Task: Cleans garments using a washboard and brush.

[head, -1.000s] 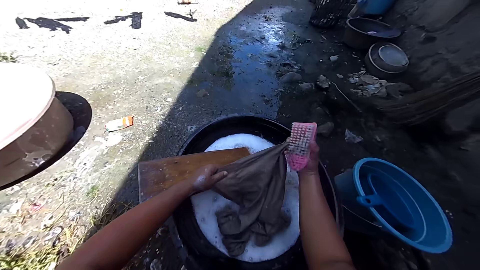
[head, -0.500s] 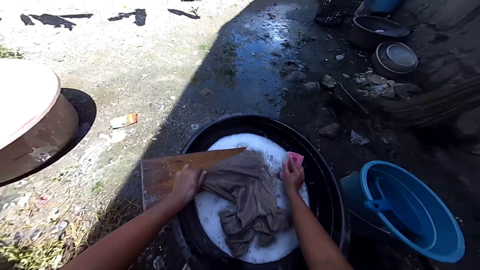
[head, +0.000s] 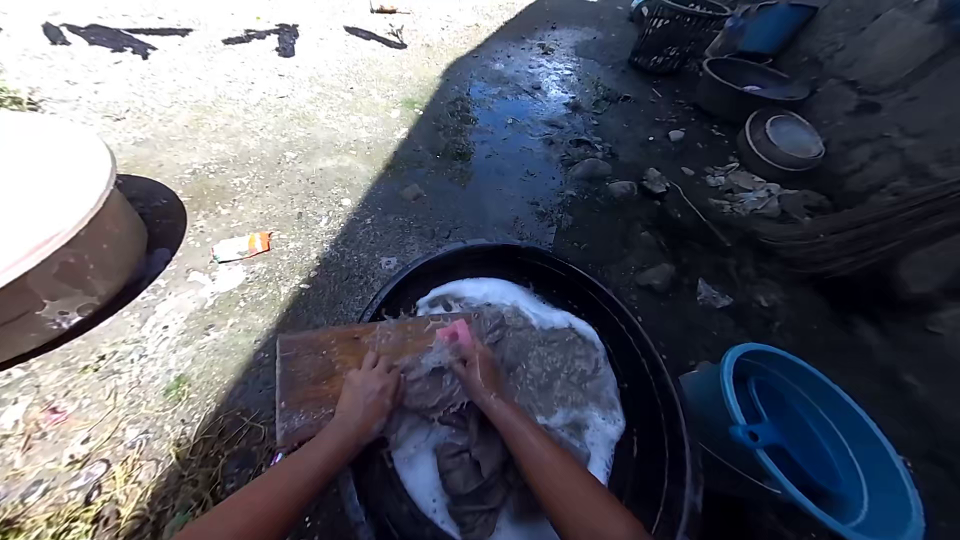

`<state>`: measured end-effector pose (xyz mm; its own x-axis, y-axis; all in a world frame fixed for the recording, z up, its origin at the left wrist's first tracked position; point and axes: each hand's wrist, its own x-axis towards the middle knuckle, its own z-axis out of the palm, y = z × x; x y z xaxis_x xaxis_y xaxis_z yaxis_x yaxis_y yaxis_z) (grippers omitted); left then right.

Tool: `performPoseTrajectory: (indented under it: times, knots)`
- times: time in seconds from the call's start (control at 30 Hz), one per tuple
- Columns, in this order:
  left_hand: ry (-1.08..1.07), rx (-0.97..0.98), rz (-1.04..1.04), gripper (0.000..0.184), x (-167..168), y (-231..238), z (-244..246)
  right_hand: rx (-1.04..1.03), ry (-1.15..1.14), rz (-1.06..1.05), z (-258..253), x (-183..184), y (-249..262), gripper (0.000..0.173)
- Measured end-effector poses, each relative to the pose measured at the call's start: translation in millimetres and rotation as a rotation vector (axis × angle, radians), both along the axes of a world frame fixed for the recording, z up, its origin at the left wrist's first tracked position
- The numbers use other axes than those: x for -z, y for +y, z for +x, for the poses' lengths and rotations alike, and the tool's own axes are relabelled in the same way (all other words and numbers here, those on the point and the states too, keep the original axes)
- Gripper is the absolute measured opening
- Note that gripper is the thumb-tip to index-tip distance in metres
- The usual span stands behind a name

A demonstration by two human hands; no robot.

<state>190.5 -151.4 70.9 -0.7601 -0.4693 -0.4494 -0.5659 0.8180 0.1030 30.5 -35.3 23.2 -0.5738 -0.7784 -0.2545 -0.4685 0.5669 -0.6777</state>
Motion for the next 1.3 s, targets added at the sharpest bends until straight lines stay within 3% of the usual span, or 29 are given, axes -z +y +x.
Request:
performPoseTrajectory:
  times: [0.07, 0.13, 0.27, 0.33, 0.5, 0.57, 0.7, 0.9, 1.03, 1.1, 1.23, 1.3]
  knots:
    - [-0.003, -0.001, -0.004, 0.041, -1, 1, 0, 0.197, 0.013, 0.158, -54, 18, 3, 0.042]
    - [-0.023, 0.003, -0.008, 0.041, 0, 2, 0, 0.274, 0.004, 0.232, -70, 22, 2, 0.045]
    - [-0.04, 0.004, 0.006, 0.04, -2, 2, -2, -0.038, -0.028, 0.028, 30, -17, 1, 0.039]
    - [-0.068, 0.002, 0.024, 0.039, -5, 2, -1, -0.111, -0.031, -0.044, 50, -19, 5, 0.037]
    - [-0.085, 0.002, 0.026, 0.04, -3, 2, 0, 0.219, 0.005, 0.191, -52, 20, 3, 0.043]
    - [-0.094, 0.002, 0.028, 0.041, -4, 2, 0, 0.182, -0.011, 0.237, -31, 5, -1, 0.044]
    - [-0.09, 0.002, 0.046, 0.04, -5, 0, -2, -0.104, -0.018, 0.024, 57, -22, 12, 0.038]
    - [-0.065, 0.018, 0.03, 0.041, -2, -1, -1, 0.215, 0.004, 0.202, -56, 23, 10, 0.043]
    - [-0.084, 0.012, 0.046, 0.04, -4, 0, -3, -0.038, -0.04, 0.057, 42, -18, 17, 0.039]
    - [-0.058, 0.011, 0.043, 0.039, -3, 0, -1, -0.09, -0.023, -0.024, 58, -16, 20, 0.038]
    - [-0.055, 0.014, 0.045, 0.04, -3, 0, -1, 0.168, 0.01, 0.162, -46, 18, 5, 0.042]
    - [-0.051, 0.012, 0.043, 0.04, -3, 0, -2, 0.273, 0.0, 0.22, -69, 23, -3, 0.042]
